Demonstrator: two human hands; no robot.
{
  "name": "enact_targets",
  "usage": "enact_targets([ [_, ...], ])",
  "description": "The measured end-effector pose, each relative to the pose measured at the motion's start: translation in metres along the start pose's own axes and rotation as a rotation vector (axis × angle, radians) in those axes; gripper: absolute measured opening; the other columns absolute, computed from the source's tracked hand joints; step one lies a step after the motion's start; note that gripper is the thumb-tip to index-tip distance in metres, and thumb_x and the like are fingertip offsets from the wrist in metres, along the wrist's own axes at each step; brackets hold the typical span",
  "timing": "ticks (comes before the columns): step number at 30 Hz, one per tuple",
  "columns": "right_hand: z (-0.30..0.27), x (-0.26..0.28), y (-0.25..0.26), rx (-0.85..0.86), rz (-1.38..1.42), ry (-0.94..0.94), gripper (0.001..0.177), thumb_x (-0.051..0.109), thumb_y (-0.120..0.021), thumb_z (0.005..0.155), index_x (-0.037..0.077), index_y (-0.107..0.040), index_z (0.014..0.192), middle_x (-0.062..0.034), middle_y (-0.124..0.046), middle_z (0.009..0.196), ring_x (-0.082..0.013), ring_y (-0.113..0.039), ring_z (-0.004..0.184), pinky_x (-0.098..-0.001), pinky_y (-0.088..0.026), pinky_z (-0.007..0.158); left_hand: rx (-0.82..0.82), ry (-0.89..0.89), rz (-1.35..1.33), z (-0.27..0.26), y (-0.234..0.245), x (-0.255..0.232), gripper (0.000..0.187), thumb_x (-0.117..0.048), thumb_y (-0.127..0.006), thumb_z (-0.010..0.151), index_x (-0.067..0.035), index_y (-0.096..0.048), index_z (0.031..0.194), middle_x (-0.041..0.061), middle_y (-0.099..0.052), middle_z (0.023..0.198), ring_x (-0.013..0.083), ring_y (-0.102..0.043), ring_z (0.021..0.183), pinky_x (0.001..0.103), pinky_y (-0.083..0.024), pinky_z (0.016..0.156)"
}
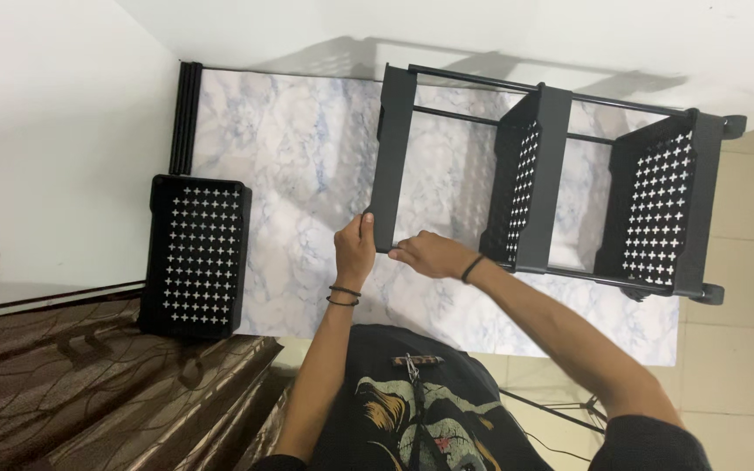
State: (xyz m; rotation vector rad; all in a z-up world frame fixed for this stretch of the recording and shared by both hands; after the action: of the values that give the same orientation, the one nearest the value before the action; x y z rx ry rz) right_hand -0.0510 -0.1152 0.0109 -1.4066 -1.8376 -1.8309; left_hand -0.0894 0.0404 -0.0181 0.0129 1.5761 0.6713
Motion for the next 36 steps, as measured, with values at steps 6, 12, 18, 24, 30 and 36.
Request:
enact_targets([
  [6,-0.003,-0.033,-0.011,0.407,0.371,-0.432,0.062,0.056,-0.049,0.109,-0.001,-0.055,0.083,-0.0053,-0.045,0.066,-0.0209,-0.044,0.056,-0.0424,-0.041,0.052,0.083,0.048,-0.029,0.002,-0.002,0.008,0.052,-0.037,-0.049,0.108,0.001,-0.051,0.073,0.016,-0.047,0.055,0.0265,-0.048,0.050,0.043,-0.039,0.052],
  [12,-0.020,0.006,0.013,-0.143,0.110,-0.063,0.041,0.044,-0.055,0.102,0.008,-0.070,0.090,-0.0070,-0.069,0.071,-0.0262,-0.065,0.065,-0.0409,-0.050,0.060,0.034,0.036,-0.063,-0.002,0.003,-0.002,0.047,-0.038,-0.049,0.106,0.000,-0.054,0.079,0.012,-0.051,0.058,0.0211,-0.047,0.050,0.040,-0.038,0.052],
  [18,-0.040,0.045,0.023,-0.457,-0.173,-0.074,0.028,0.034,-0.058,0.100,0.008,-0.066,0.091,-0.0117,-0.069,0.075,-0.0344,-0.068,0.069,-0.0462,-0.051,0.061,0.064,0.205,-0.088,-0.008,0.003,-0.005,0.046,-0.042,-0.050,0.105,-0.001,-0.060,0.085,0.015,-0.053,0.059,0.0265,-0.051,0.053,0.041,-0.041,0.051],
  [24,-0.028,0.045,0.018,-0.342,-0.220,-0.111,0.027,0.033,-0.056,0.103,0.009,-0.063,0.092,-0.0125,-0.067,0.066,-0.0358,-0.066,0.064,-0.0490,-0.050,0.058,0.032,0.047,0.117,0.006,-0.001,-0.010,0.057,-0.046,-0.047,0.109,0.001,-0.062,0.081,0.017,-0.060,0.066,0.0351,-0.058,0.062,0.047,-0.043,0.059],
  [30,-0.026,0.036,0.011,-0.342,-0.331,-0.089,0.036,0.041,-0.056,0.102,0.009,-0.062,0.088,-0.0105,-0.065,0.059,-0.0347,-0.065,0.055,-0.0486,-0.051,0.053,-0.072,0.093,0.079,0.006,-0.002,-0.012,0.052,-0.045,-0.048,0.105,-0.002,-0.072,0.090,0.019,-0.061,0.063,0.0359,-0.059,0.058,0.047,-0.044,0.058],
  [36,-0.026,0.032,0.010,-0.368,-0.348,-0.032,0.037,0.041,-0.056,0.103,0.009,-0.063,0.085,-0.0107,-0.063,0.056,-0.0345,-0.064,0.053,-0.0487,-0.051,0.052,-0.060,0.078,-0.028,0.004,0.000,-0.011,0.048,-0.040,-0.053,0.105,0.002,-0.068,0.086,0.015,-0.053,0.057,0.0272,-0.049,0.050,0.042,-0.041,0.054],
])
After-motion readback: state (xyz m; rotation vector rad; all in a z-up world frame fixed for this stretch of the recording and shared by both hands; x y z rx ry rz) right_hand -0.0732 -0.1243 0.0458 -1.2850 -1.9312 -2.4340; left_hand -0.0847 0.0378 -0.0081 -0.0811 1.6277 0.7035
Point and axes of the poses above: each hand's wrist, its own z-axis towards the middle knuckle, its own y-axis out of the back of the hand, x = y × z, the point moved 6 cm from there along z, towards the middle knuckle
